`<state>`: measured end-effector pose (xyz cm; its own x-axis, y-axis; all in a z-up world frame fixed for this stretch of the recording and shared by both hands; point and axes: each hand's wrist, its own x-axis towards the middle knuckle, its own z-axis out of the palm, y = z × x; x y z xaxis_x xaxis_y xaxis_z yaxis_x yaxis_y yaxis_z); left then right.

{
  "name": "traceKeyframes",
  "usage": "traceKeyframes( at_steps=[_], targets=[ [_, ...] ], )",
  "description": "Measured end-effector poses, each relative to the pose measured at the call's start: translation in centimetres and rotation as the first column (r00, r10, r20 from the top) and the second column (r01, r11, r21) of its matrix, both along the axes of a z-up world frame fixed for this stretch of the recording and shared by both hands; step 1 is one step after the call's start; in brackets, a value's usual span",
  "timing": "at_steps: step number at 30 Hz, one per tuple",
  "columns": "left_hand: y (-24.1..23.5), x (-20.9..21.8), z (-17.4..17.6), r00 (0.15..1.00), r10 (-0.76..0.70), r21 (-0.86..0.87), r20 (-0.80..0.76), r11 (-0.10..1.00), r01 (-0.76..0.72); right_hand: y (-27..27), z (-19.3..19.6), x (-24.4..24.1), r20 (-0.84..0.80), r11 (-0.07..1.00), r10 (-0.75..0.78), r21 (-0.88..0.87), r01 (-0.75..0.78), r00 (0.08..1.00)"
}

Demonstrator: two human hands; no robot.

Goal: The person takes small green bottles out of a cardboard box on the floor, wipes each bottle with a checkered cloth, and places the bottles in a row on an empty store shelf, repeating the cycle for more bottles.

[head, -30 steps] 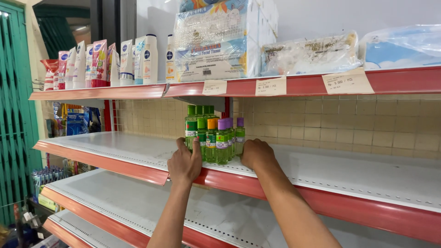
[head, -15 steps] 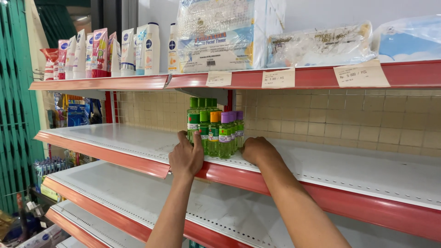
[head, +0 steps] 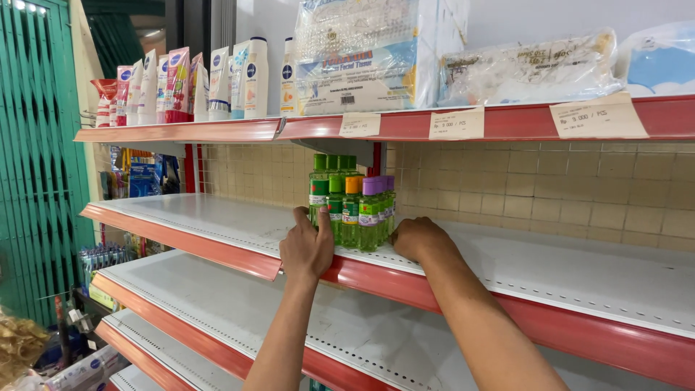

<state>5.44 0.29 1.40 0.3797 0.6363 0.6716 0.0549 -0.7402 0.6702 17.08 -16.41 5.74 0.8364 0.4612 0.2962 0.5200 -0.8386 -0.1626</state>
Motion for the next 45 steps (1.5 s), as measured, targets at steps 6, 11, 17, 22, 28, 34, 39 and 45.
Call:
traceKeyframes(
  at_steps=[6,11,17,22,28,34,39,45],
  targets=[
    [-0.1,0.1,0.0,1.000,0.010,0.008,0.009,1.000,-0.010,0.1,-0.2,0.8,0.021,0.999,0.019,-0.045,-0.018,1.000],
    [0.1,0.1,0.1,1.000,0.006,0.011,0.011,1.000,-0.006,0.0,0.0,0.2,-0.005,1.000,0.017,-0.004,-0.017,1.000],
    [0.1,0.0,0.0,1.000,0.001,0.021,0.027,1.000,-0.001,0.1,-0.1,0.5,0.001,0.999,0.036,-0.035,-0.036,0.999],
    [-0.3,-0.4,0.1,0.999,-0.016,0.008,0.045,1.000,0.016,0.1,0.0,0.3,0.001,0.999,0.017,-0.043,-0.017,1.000],
    [-0.6,-0.9,0.3,0.998,-0.033,-0.010,0.061,0.999,0.033,-0.3,-0.1,0.4,0.014,0.994,0.061,-0.090,-0.060,0.998],
    [0.2,-0.1,-0.4,0.958,-0.042,0.080,0.284,0.997,0.020,-0.9,0.2,0.6,0.000,0.997,0.064,-0.045,-0.064,0.998],
    [0.5,-1.5,-2.2,0.856,-0.244,0.192,0.455,0.966,0.173,-5.5,1.6,-5.6,0.061,0.993,0.089,0.065,-0.093,0.994],
    [-6.2,-8.7,-12.7,0.741,-0.335,0.334,0.582,0.929,0.158,-17.9,-7.6,-16.2,0.484,0.857,0.188,0.344,-0.384,0.855]
  ],
)
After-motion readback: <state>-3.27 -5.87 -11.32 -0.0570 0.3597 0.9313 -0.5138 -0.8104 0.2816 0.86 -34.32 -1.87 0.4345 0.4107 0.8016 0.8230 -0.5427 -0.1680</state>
